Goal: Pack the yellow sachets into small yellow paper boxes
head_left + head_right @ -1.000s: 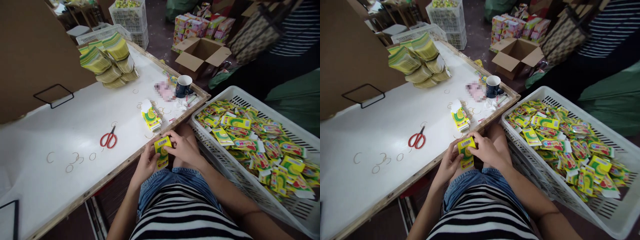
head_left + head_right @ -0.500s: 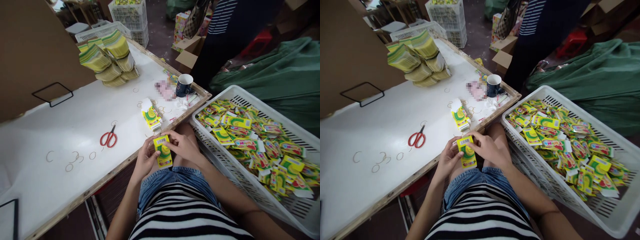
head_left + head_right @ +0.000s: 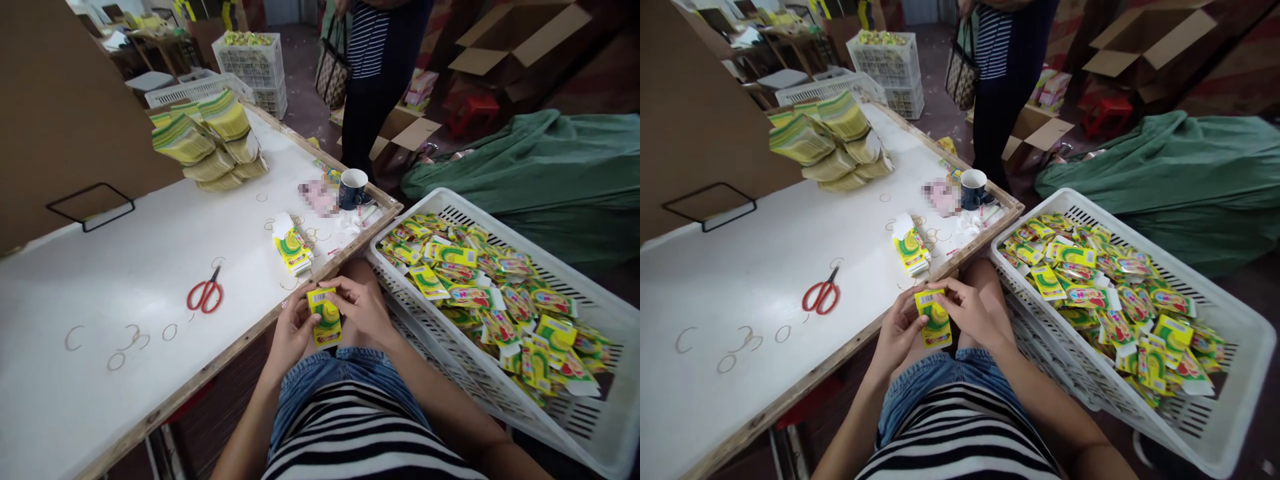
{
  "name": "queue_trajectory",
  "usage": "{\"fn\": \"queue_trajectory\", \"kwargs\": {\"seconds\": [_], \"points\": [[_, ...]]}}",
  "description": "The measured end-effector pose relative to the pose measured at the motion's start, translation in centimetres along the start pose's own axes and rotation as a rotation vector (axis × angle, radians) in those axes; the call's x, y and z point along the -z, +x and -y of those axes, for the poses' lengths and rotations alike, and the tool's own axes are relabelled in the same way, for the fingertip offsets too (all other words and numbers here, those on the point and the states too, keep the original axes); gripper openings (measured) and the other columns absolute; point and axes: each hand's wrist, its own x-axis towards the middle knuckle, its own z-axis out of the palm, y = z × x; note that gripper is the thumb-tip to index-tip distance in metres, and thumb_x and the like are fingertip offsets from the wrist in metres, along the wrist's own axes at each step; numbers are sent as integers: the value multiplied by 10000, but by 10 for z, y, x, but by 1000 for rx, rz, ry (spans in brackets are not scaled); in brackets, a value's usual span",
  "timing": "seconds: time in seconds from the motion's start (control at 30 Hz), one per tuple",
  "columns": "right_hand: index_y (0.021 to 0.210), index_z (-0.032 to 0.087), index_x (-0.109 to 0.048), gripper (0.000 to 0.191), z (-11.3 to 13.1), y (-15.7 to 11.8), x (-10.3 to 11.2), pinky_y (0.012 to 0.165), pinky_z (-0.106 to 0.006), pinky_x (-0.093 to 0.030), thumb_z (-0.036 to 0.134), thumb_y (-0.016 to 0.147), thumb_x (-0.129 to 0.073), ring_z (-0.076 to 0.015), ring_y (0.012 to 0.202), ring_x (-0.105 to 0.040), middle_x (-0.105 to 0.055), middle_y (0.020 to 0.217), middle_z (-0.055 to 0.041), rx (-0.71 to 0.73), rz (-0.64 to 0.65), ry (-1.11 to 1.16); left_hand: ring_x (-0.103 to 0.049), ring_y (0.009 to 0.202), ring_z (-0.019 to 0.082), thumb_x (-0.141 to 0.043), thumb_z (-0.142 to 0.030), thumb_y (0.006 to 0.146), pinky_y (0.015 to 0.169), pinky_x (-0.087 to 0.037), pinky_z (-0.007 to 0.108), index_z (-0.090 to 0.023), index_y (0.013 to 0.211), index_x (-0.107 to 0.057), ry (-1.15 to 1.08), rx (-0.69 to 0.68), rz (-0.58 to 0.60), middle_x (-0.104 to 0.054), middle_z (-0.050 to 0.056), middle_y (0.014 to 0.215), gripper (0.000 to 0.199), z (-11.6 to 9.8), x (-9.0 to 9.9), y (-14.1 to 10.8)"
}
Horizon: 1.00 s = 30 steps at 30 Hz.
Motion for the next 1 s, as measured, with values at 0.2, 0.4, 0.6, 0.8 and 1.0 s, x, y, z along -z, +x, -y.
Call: {"fn": "queue_trajectory", "kwargs": {"seconds": [0.2, 0.4, 0.6, 0.8, 1.0], "points": [[960, 196, -756, 261, -6, -2, 3, 649, -270, -543, 404, 807, -720, -159, 732, -658, -746, 923, -57, -13, -43, 65, -655, 1156, 267, -685, -366, 875, 977, -529, 393, -204, 1269, -571, 82, -25, -14, -677, 130, 1267, 441, -1, 0, 4], [1006, 189, -704, 252, 17, 17, 10, 481, -199, -471, 376, 837, -706, -85, 544, -562, -695, 819, -9, 8, -169, 123, -716, 999, 234, -704, -432, 848, 864, -577, 354, -197, 1275, -539, 109, -72, -192, -739, 108, 1092, 515, -4, 8, 8], [1033, 251, -571, 357, 92, 61, -5, 673, -279, -616, 412, 786, -772, -121, 691, -679, -669, 971, 9, 357, -148, 358, -737, 893, 230, -726, -496, 799, 849, -600, 410, -177, 1196, -568, 159, -94, -330, -735, 109, 1061, 533, -9, 21, 23], [947, 239, -544, 386, 108, 82, -22, 656, -247, -613, 442, 746, -803, -108, 656, -683, -639, 828, 43, 380, -104, 371, -739, 910, 235, -684, -517, 818, 890, -583, 431, -167, 1144, -607, 296, -109, -375, -738, 117, 1054, 484, 0, 31, 32], [951, 234, -538, 399, 104, 104, -31, 628, -250, -606, 449, 739, -798, -111, 640, -680, -632, 792, 51, 374, -111, 372, -744, 881, 231, -681, -510, 808, 828, -605, 412, -171, 1124, -611, 289, -122, -424, -744, 98, 1000, 469, 9, 43, 33]]}}
